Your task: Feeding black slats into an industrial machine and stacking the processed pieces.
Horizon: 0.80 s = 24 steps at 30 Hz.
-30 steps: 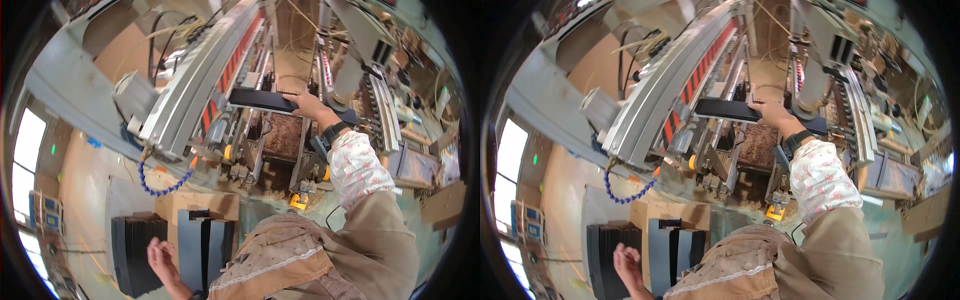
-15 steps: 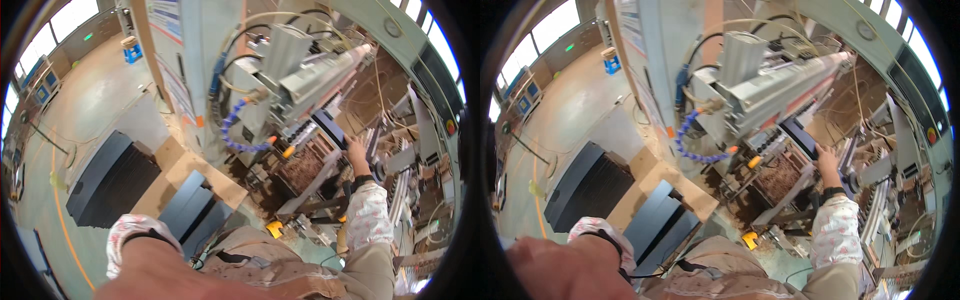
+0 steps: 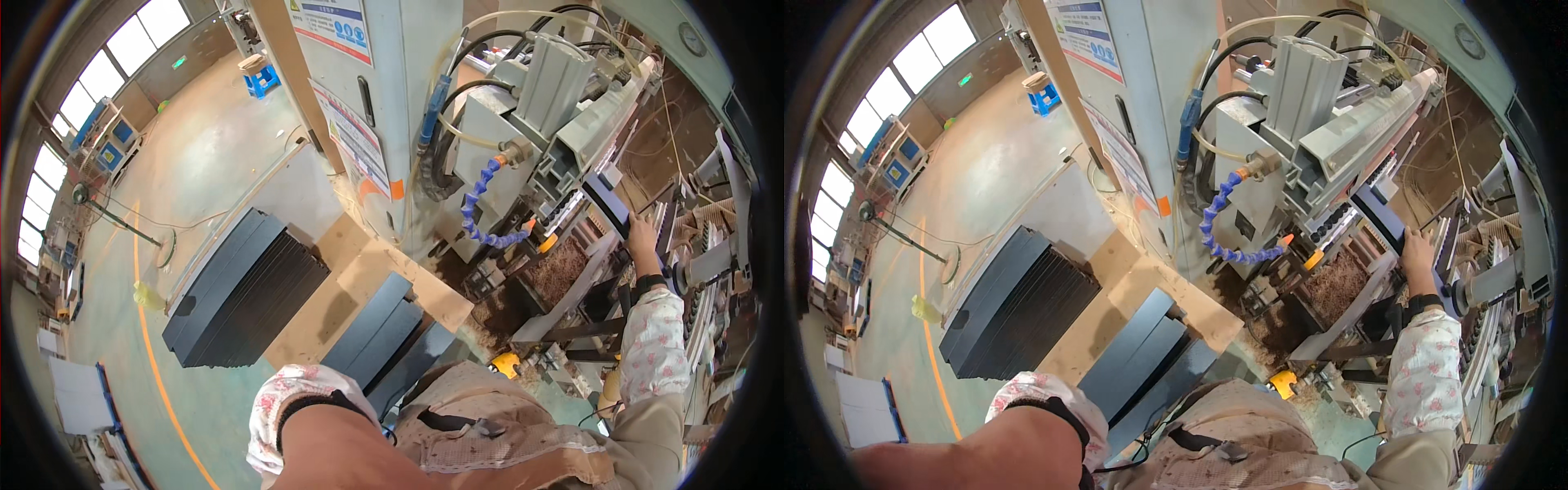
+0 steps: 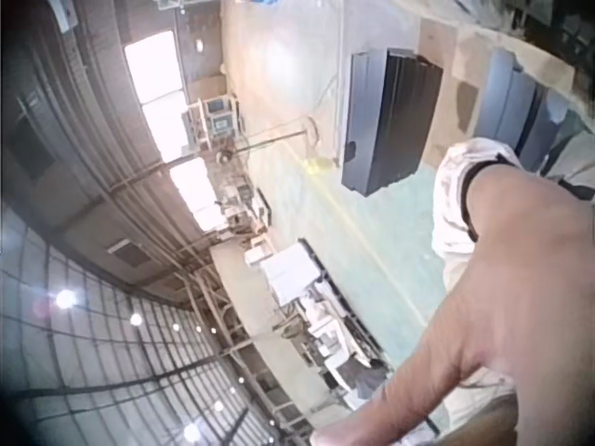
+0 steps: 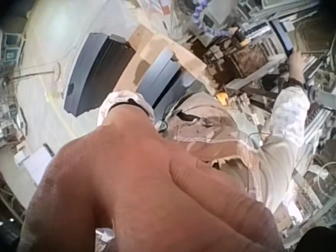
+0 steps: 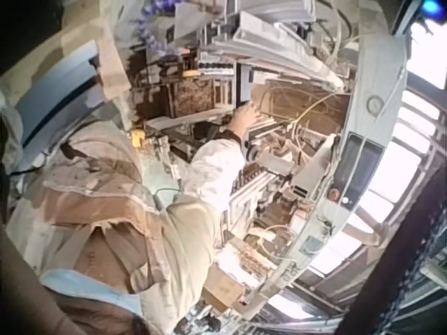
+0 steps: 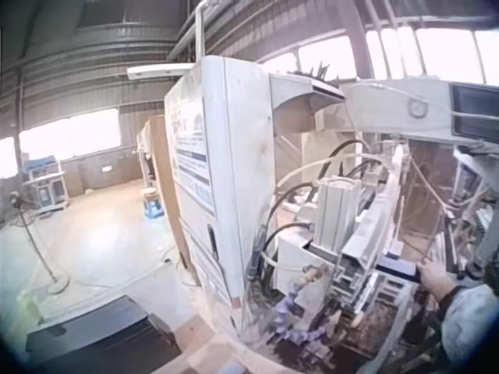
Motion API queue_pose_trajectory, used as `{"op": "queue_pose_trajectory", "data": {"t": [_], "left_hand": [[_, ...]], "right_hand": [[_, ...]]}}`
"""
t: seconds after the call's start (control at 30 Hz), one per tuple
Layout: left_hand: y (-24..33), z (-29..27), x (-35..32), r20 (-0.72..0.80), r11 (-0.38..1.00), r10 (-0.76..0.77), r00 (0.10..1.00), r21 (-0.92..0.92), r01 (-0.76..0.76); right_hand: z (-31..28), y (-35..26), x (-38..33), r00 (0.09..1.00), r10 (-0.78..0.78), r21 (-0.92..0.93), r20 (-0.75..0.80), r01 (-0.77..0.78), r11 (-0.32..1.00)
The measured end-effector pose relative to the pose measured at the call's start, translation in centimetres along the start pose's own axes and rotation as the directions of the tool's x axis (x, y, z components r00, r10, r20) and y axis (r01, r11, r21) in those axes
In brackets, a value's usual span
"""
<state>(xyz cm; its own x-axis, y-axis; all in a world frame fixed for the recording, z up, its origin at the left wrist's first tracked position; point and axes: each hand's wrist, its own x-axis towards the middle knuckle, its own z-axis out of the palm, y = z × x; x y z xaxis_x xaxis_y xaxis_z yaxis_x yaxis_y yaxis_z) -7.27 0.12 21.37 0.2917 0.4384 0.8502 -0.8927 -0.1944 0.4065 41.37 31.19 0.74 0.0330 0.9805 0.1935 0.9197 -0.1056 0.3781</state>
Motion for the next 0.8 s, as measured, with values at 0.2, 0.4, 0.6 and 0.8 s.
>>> {"op": "queue_pose_trajectory", "data": {"t": [0.2,0.4,0.6,0.8], "left_hand": [[-0.3,-0.4,-0.6,-0.017,0.999,0.034,0.999,-0.038,-0.035],[-0.4,-0.8,-0.7,-0.016,0.999,0.009,1.000,-0.038,-0.010],[-2.0,0.9,-0.4,-0.024,1.000,0.007,1.000,-0.028,-0.008],[-4.1,2.4,1.1,-0.030,0.999,-0.022,0.999,-0.026,0.022]], "right_hand": [[-1.9,-1.2,-0.8,0.999,0.045,-0.084,0.001,-0.044,0.995],[-2.4,-1.3,-1.1,0.999,0.003,-0.062,0.053,0.000,0.998],[-1.1,-0.8,-0.4,1.000,0.008,-0.067,-0.006,-0.009,0.998],[-1.8,-0.5,-1.1,0.999,-0.026,0.013,0.021,0.026,1.000]]}}
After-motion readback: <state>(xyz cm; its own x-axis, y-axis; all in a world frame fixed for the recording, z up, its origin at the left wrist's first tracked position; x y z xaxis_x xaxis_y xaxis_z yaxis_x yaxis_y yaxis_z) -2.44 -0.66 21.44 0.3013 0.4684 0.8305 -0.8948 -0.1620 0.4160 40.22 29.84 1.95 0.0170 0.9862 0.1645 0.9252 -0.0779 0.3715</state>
